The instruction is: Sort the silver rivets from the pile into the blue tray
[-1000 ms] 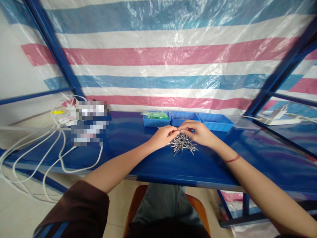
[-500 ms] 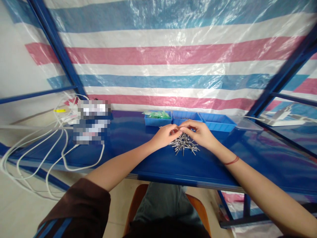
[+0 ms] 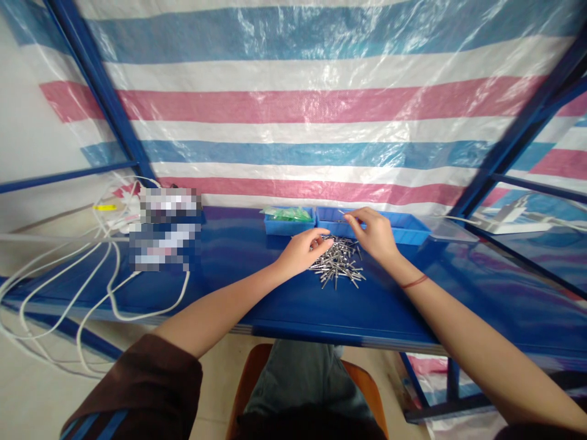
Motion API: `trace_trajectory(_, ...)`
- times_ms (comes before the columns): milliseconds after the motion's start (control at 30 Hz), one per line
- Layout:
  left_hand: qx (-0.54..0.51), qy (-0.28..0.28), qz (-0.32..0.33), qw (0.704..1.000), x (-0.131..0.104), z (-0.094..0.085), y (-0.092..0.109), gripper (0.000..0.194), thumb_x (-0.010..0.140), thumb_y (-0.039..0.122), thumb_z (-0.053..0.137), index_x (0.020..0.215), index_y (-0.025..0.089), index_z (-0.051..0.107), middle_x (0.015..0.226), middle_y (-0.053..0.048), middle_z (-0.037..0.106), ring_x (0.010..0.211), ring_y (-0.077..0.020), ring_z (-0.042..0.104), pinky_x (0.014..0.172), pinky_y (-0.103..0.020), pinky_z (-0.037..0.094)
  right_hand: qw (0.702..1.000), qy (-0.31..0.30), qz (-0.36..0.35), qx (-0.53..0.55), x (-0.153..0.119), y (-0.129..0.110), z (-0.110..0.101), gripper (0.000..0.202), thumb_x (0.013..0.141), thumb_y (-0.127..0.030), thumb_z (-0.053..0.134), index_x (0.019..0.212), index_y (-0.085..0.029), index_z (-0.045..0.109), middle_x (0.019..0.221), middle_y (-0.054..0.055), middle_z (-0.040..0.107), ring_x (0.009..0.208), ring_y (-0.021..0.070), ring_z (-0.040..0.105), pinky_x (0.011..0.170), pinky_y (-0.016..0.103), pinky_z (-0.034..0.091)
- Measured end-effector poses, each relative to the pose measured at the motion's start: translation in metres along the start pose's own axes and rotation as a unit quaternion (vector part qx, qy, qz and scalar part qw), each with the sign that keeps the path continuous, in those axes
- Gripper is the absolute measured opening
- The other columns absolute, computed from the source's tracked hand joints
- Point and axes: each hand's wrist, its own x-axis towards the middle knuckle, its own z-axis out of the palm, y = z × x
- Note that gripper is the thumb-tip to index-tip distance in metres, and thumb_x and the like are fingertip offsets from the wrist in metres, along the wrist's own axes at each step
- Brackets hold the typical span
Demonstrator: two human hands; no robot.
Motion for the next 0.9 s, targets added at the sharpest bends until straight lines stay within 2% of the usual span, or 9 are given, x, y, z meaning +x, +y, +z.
trace_trajectory(67,0.011,-0.015,-0.002,1.000,0.000,0.000,0.000,0.029,0.087,0.035,0.053,0.107,0.016,0.060,0.081,-0.003,0.066,0.069,-0.0122,0.059,0.069,-0.026,0.047,0.997,0.008,0.038,-0.074,0.003,0.011,0.003,0.033,0.090,-0.037,0.045,0.094,-0.015,0.070,0.091,0.014,0.068,0.085,0.0271,0.062,0.077,0.039,0.047)
trace_trajectory(167,0.024,-0.030,0.014,0.999,-0.001,-0.001,-0.001,0.025,0.088,0.033,0.052,0.103,0.016,0.062,0.082,-0.003,0.066,0.068,-0.0118,0.058,0.069,-0.026,0.046,0.992,-0.035,0.048,-0.115,0.005,0.021,-0.002,0.034,0.087,-0.034,0.047,0.105,-0.012,0.066,0.101,0.017,0.065,0.087,0.0276,0.060,0.077,0.039,0.046)
trace_trajectory(233,0.032,-0.035,0.023,0.999,-0.001,-0.001,-0.003,0.024,0.087,0.032,0.052,0.102,0.016,0.063,0.083,-0.003,0.066,0.068,-0.0117,0.058,0.070,-0.026,0.046,0.991,-0.107,0.034,-0.077,0.004,0.022,-0.009,0.028,0.084,-0.028,0.047,0.098,-0.013,0.067,0.096,0.014,0.066,0.079,0.0229,0.060,0.074,0.035,0.045)
trace_trajectory(300,0.039,-0.038,0.025,0.998,-0.001,0.000,-0.005,0.023,0.087,0.030,0.052,0.102,0.016,0.063,0.085,-0.003,0.066,0.068,-0.0119,0.058,0.069,-0.027,0.046,0.978,-0.207,0.025,-0.019,0.001,0.019,-0.019,0.021,0.079,-0.022,0.048,0.084,-0.015,0.068,0.084,0.008,0.067,0.070,0.0182,0.059,0.070,0.031,0.044)
trace_trajectory(433,0.048,-0.040,0.027,0.998,-0.001,-0.001,-0.005,0.021,0.086,0.028,0.053,0.100,0.017,0.064,0.087,-0.004,0.067,0.069,-0.0122,0.059,0.070,-0.027,0.047,0.917,-0.391,0.042,0.075,-0.006,0.014,-0.032,0.016,0.072,-0.020,0.051,0.073,-0.018,0.067,0.069,0.001,0.066,0.063,0.0149,0.056,0.063,0.028,0.043)
trace_trajectory(533,0.054,-0.044,0.026,0.997,-0.001,-0.002,-0.004,0.020,0.086,0.027,0.052,0.099,0.017,0.064,0.087,-0.004,0.067,0.069,-0.0123,0.059,0.070,-0.027,0.047,0.876,-0.465,0.053,0.115,-0.009,0.014,-0.033,0.019,0.070,-0.020,0.054,0.081,-0.018,0.070,0.075,0.002,0.068,0.065,0.0148,0.056,0.062,0.027,0.043)
trace_trajectory(633,0.062,-0.051,0.026,0.996,-0.001,-0.003,-0.002,0.020,0.086,0.027,0.052,0.098,0.017,0.065,0.084,-0.003,0.067,0.068,-0.0119,0.058,0.069,-0.026,0.047,0.864,-0.484,0.049,0.128,-0.010,0.015,-0.030,0.021,0.073,-0.026,0.056,0.086,-0.017,0.070,0.077,0.004,0.068,0.067,0.0153,0.057,0.062,0.028,0.043)
trace_trajectory(767,0.067,-0.059,0.027,0.996,-0.001,-0.003,-0.001,0.019,0.086,0.026,0.053,0.097,0.017,0.065,0.082,-0.003,0.067,0.067,-0.0118,0.058,0.068,-0.025,0.046,0.862,-0.486,0.034,0.140,-0.010,0.017,-0.030,0.017,0.075,-0.030,0.056,0.078,-0.017,0.067,0.075,0.004,0.066,0.067,0.0157,0.056,0.063,0.029,0.043)
trace_trajectory(900,0.058,-0.049,0.033,0.997,-0.001,-0.003,-0.003,0.019,0.086,0.026,0.054,0.097,0.017,0.065,0.084,-0.003,0.066,0.069,-0.0121,0.059,0.070,-0.026,0.047,0.889,-0.427,0.077,0.143,-0.009,0.018,-0.037,0.015,0.076,-0.032,0.055,0.075,-0.018,0.060,0.069,0.003,0.062,0.063,0.0157,0.054,0.061,0.029,0.042)
